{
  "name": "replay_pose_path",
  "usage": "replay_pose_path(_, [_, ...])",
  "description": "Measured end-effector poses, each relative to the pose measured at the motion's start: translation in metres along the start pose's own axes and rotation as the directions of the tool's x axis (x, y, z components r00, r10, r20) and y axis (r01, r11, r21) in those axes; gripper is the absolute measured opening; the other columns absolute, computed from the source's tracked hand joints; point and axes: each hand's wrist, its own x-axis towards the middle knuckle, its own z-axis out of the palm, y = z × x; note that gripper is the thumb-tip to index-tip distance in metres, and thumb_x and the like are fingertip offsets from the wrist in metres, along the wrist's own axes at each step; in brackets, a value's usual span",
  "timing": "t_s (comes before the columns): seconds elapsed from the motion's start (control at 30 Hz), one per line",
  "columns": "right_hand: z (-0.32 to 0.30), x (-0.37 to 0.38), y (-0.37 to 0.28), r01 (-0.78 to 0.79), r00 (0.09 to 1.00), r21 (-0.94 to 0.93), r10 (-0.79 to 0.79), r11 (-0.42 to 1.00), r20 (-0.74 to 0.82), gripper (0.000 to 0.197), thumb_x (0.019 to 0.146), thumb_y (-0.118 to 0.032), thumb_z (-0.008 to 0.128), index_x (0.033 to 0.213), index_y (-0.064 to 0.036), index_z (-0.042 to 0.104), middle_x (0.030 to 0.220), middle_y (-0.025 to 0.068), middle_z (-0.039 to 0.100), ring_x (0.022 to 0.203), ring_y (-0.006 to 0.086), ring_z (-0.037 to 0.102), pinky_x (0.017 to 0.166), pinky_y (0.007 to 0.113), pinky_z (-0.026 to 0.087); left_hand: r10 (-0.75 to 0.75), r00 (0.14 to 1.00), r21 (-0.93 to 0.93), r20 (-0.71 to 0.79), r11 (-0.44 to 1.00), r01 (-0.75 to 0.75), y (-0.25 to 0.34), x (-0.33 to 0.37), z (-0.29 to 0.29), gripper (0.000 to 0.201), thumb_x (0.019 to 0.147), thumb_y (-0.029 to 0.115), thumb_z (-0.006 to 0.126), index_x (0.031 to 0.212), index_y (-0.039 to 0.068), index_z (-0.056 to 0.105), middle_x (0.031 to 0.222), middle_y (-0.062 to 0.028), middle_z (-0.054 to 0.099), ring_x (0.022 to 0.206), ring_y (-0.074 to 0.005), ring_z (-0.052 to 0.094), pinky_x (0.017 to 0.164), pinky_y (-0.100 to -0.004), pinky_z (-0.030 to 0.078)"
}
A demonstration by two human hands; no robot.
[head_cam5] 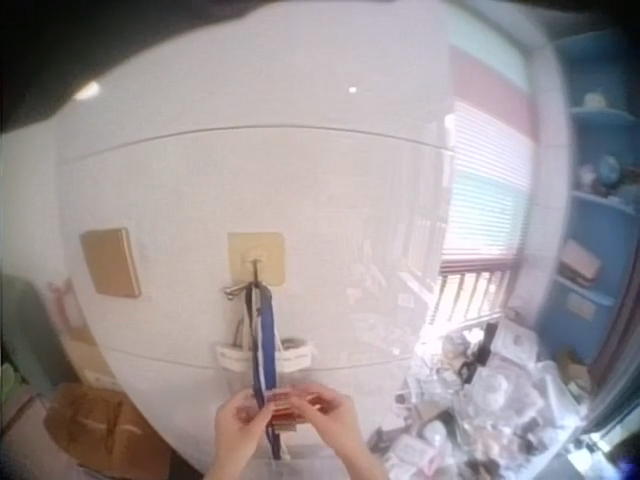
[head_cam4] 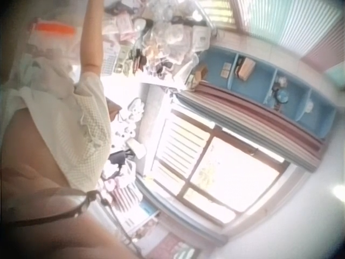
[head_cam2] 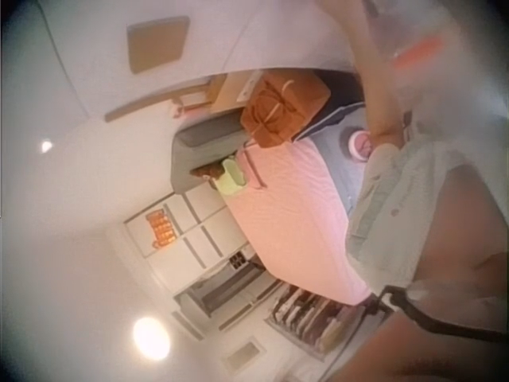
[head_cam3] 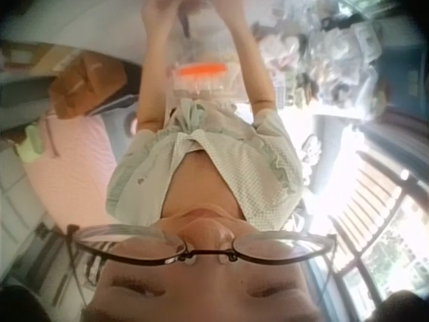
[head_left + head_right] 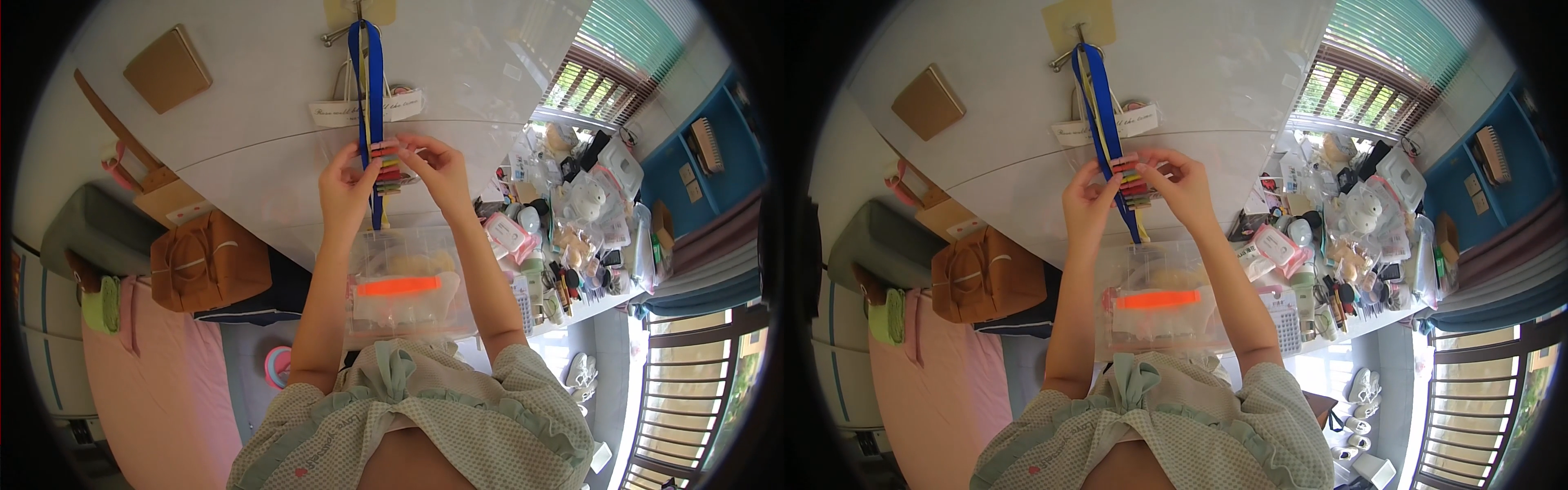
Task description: The person carries a pink basin containing a cloth to a bathroom sink, fills the basin with water, and washes the cloth by hand before carrying it back into the bedroom.
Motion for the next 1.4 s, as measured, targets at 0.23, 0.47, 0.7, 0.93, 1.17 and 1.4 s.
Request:
replay_pose_path(0.23, [-0.011, -0.037, -0.003, 0.049, 0.996, -0.039, -0.051, 0.998, -0.071, 0.025, 0.087, -0.016, 0.044, 0.101, -0.0014, 0.060, 0.078, -0.0006, 0.053, 0.064, 0.0049, 0.046, 0.057, 0.018, 0.035, 0.053, 0.993, -0.055, -0.105, 0.997, -0.059, -0.001, -0.020, -0.013, 0.026, 0.080, 0.002, 0.054, 0.106, 0.000, 0.054, 0.096, -0.0049, 0.060, 0.052, -0.0020, 0.045, 0.047, -0.0166, 0.036])
replay_pose_path(0.47, [-0.011, -0.095, 0.028, -0.107, 0.993, -0.126, 0.099, 0.986, -0.066, 0.030, 0.090, -0.020, 0.038, 0.102, -0.0021, 0.059, 0.078, -0.0004, 0.054, 0.065, 0.0049, 0.046, 0.058, 0.018, 0.035, -0.065, 0.995, -0.019, 0.076, 0.998, 0.067, -0.040, -0.048, -0.038, 0.019, 0.083, 0.006, 0.050, 0.101, 0.001, 0.056, 0.087, -0.0018, 0.060, 0.053, -0.0018, 0.043, 0.048, -0.0158, 0.037])
replay_pose_path(0.7, [0.009, -0.137, 0.056, -0.253, 0.961, -0.069, 0.243, 0.965, -0.132, 0.028, 0.089, -0.019, 0.042, 0.109, -0.0057, 0.056, 0.077, 0.0002, 0.053, 0.064, 0.0066, 0.048, 0.059, 0.019, 0.040, -0.196, 0.947, 0.035, 0.254, 0.981, 0.193, -0.060, -0.084, -0.046, 0.018, 0.082, 0.005, 0.048, 0.097, 0.005, 0.059, 0.081, -0.0009, 0.061, 0.052, -0.0033, 0.045, 0.047, -0.0167, 0.036])
replay_pose_path(0.93, [0.037, -0.169, 0.067, -0.276, 0.951, -0.110, 0.254, 0.955, -0.176, 0.028, 0.086, -0.014, 0.046, 0.111, -0.0064, 0.054, 0.077, 0.0007, 0.053, 0.066, 0.0075, 0.050, 0.059, 0.020, 0.040, -0.346, 0.870, 0.118, 0.351, 0.938, 0.325, -0.065, -0.109, -0.075, 0.018, 0.083, 0.005, 0.047, 0.096, 0.005, 0.060, 0.080, -0.0009, 0.060, 0.053, -0.0035, 0.045, 0.046, -0.0164, 0.036])
replay_pose_path(1.17, [0.053, -0.197, 0.064, -0.279, 0.949, -0.185, 0.241, 0.942, -0.205, 0.033, 0.083, -0.010, 0.050, 0.115, -0.0084, 0.050, 0.076, 0.0013, 0.052, 0.067, 0.0087, 0.051, 0.061, 0.021, 0.043, -0.334, 0.851, 0.147, 0.406, 0.943, 0.300, -0.068, -0.130, -0.088, 0.017, 0.086, 0.007, 0.046, 0.097, 0.004, 0.059, 0.081, -0.0012, 0.059, 0.054, -0.0036, 0.045, 0.049, -0.0164, 0.038])
replay_pose_path(1.4, [0.025, -0.209, 0.051, -0.232, 0.972, -0.277, 0.207, 0.933, -0.115, 0.033, 0.082, -0.009, 0.051, 0.115, -0.0085, 0.051, 0.078, 0.0036, 0.054, 0.065, 0.0111, 0.053, 0.059, 0.023, 0.043, -0.298, 0.883, 0.124, 0.363, 0.955, 0.271, -0.066, -0.154, -0.066, 0.019, 0.083, 0.004, 0.047, 0.096, 0.004, 0.060, 0.079, -0.0022, 0.061, 0.053, -0.0054, 0.047, 0.049, -0.0173, 0.039])
